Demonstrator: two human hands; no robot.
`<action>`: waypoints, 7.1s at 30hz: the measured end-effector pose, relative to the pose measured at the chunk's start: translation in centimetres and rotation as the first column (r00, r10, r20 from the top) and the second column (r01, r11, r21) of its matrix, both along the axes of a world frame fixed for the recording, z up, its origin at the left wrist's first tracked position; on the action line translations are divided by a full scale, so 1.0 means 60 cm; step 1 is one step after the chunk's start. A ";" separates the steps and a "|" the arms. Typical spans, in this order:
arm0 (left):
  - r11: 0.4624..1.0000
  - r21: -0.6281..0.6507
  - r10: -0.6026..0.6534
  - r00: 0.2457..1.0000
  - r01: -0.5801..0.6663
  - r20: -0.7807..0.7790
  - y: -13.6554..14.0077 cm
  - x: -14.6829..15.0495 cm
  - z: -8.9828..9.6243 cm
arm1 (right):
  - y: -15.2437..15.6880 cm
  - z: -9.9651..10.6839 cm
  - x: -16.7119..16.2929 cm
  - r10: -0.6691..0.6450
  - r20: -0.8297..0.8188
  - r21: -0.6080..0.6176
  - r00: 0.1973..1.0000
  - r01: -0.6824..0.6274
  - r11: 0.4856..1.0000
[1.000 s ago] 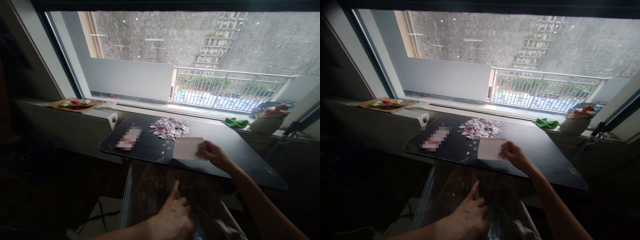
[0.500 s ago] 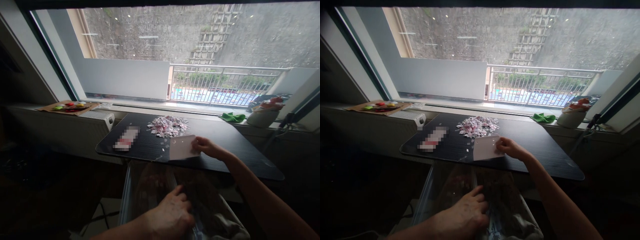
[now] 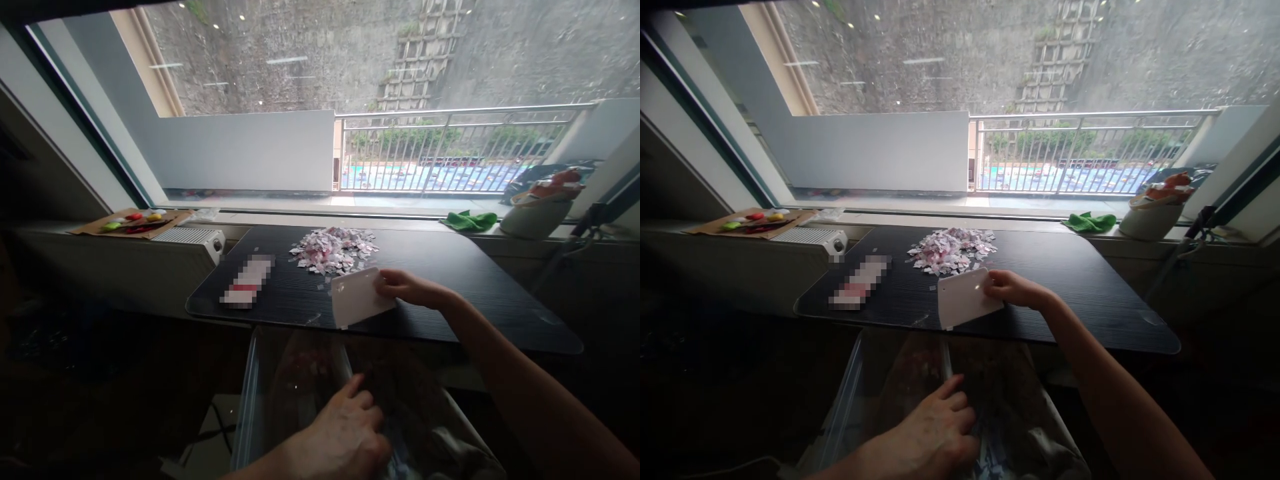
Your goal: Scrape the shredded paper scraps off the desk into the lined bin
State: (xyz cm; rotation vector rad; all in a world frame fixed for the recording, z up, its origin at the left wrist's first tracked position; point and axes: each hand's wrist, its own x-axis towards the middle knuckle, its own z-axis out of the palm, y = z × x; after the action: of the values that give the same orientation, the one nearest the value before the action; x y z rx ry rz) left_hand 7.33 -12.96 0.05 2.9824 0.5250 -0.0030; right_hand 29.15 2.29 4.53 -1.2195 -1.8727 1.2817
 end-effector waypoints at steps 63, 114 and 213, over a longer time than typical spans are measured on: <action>0.997 -0.055 -0.050 0.999 0.050 -0.007 0.012 0.011 0.020 | -0.173 -0.044 0.067 -0.484 -0.045 0.135 0.874 0.485 0.864; 0.974 -0.028 -0.220 0.969 0.225 0.115 -0.014 0.049 -0.013 | -0.037 -0.052 -0.051 -0.429 -0.089 -0.031 0.899 0.428 0.903; 0.972 -0.138 -0.197 0.979 0.188 -0.055 0.045 0.029 0.107 | -0.012 -0.017 0.075 -0.738 -0.128 0.129 0.663 0.749 0.650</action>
State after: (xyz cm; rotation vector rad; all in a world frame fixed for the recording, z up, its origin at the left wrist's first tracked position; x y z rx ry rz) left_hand 9.08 -10.24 6.46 2.8973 0.2296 -0.1516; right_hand 33.65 1.56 3.52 -1.5879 -1.1543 0.6605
